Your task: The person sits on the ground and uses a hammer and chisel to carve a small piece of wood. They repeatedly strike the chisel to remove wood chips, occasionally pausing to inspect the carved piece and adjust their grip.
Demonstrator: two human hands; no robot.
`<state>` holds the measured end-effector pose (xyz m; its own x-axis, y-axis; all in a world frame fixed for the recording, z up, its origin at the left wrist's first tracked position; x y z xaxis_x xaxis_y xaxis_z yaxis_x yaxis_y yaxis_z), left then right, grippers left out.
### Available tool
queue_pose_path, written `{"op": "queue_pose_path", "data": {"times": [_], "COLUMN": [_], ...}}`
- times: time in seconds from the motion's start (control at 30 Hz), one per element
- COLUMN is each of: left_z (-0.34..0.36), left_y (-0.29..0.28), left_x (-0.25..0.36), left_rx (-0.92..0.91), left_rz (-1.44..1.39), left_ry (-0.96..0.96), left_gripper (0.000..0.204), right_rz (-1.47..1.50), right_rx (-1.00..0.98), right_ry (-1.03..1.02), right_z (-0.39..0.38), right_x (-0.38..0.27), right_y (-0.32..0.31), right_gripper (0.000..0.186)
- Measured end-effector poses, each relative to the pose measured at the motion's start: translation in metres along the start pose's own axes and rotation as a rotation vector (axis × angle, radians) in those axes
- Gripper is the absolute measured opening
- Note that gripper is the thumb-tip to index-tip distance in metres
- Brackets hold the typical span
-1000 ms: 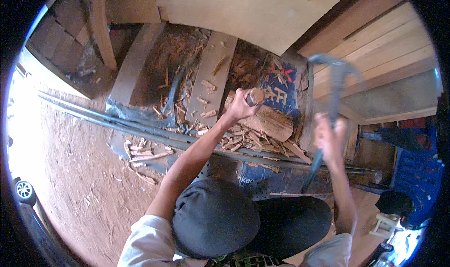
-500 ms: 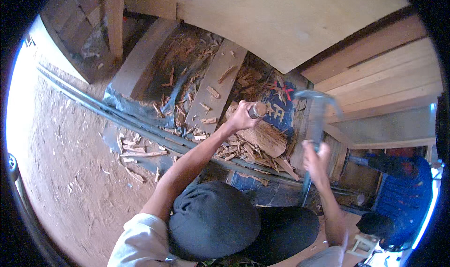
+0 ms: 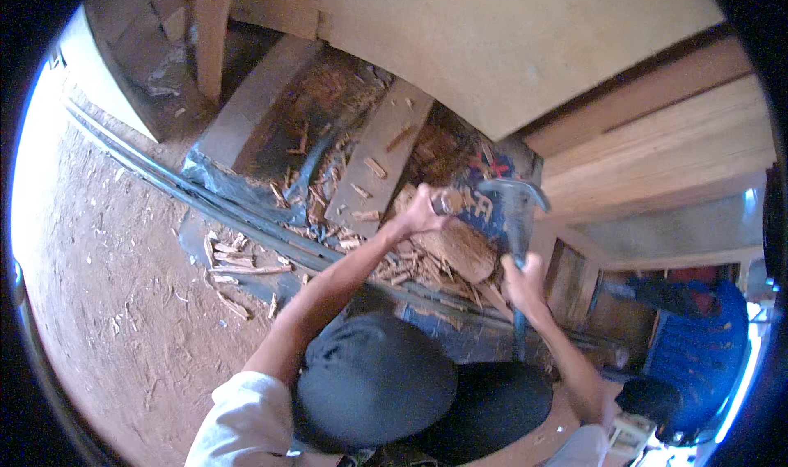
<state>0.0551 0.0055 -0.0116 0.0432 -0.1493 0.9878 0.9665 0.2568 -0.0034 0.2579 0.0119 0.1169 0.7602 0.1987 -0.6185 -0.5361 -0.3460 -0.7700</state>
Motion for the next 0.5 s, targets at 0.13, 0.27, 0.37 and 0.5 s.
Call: {"op": "queue_pose_path", "data": {"times": [0.13,0.27,0.37,0.5], "left_z": [0.000,0.004,0.003,0.003], "left_y": [0.002,0.005,0.005,0.007], "left_x": [0.003,0.002,0.002,-0.007], "left_rx": [-0.005,-0.007,0.003,-0.066], "left_rz": [-0.034,-0.026,-0.017,-0.013], "left_ry": [0.103,0.130,0.129,0.019], "left_gripper": [0.012,0.011,0.011,0.018], "right_rz": [0.339,0.663,0.748,-0.026], "right_rx": [0.223,0.480,0.555,0.283], "right_ry": [-0.030,-0.210,-0.247,-0.420], "right_z": [-0.008,-0.011,-0.005,0.002], "right_x": [-0.022,-0.073,-0.076,-0.052], "right_y": [-0.056,-0.114,-0.106,-0.023], "right_gripper": [0.024,0.018,0.017,0.027]}}
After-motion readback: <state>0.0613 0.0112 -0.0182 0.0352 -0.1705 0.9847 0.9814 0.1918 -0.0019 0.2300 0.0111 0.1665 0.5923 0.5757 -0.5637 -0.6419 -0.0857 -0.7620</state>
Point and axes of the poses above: each hand's wrist, its own z-axis towards the middle knuckle, its own y-axis out of the palm, x = y × z, the point moved 7 cm from there along z, towards the middle knuckle, and after that the axes turned 6 degrees about -y, right-handed, at the moved point
